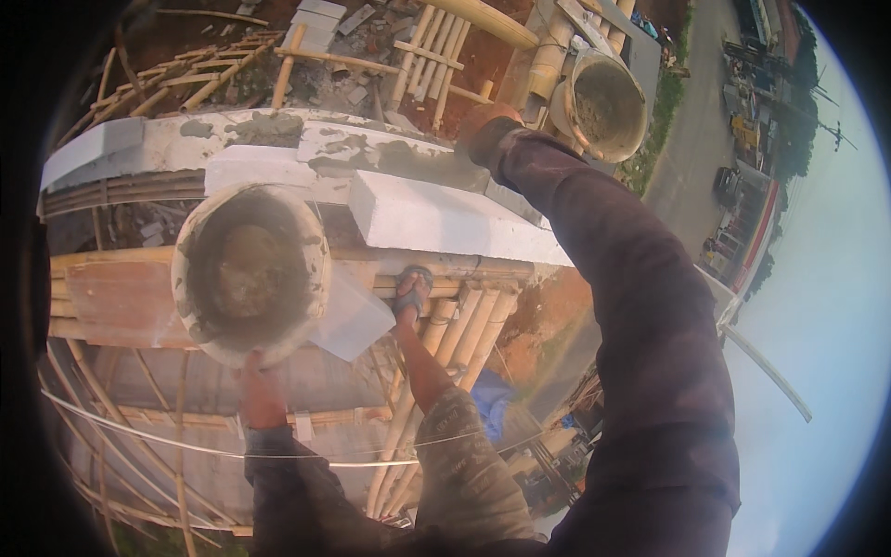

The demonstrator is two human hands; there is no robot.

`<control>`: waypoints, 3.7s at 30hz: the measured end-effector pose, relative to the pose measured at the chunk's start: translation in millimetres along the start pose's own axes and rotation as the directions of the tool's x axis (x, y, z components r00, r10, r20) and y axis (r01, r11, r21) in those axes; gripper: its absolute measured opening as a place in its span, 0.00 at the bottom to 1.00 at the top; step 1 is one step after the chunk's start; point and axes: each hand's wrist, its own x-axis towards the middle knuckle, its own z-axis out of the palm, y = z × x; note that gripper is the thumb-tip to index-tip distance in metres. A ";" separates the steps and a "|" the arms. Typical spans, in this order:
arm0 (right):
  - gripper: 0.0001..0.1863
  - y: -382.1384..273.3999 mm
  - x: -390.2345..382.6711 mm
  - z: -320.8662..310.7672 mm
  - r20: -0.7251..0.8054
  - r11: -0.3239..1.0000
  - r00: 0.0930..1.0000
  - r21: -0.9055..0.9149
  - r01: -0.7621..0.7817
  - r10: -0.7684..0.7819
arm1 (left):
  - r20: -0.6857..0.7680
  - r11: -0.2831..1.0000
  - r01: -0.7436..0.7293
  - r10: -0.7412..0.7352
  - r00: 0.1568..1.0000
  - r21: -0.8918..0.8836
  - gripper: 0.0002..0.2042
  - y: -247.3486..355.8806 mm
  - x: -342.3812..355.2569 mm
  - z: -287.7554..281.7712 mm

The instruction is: The person scoops mortar from a bucket with a trowel and spreads it on a row of white concrete blocks. They place additional blocks, tap them with the trowel to align, and scrape excess mortar from the joints. The work continues along the wall on bamboo scaffolding.

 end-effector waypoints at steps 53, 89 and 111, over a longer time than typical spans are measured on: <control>0.16 -169.7 -34.6 -140.1 -0.663 0.502 0.649 0.444 0.742 -0.373 | -0.112 0.856 0.095 -0.175 0.978 -0.508 0.33 34.1 10.0 4.1; 0.12 -297.3 213.4 -108.3 -0.292 0.919 0.956 0.373 0.126 -0.013 | -0.083 0.893 0.271 -0.320 0.944 -0.360 0.30 89.8 15.1 -30.8; 0.09 -252.4 221.7 -115.2 -0.367 0.969 0.925 0.172 0.175 -0.102 | -0.048 0.857 0.310 -0.360 0.932 -0.411 0.28 80.4 8.0 -25.2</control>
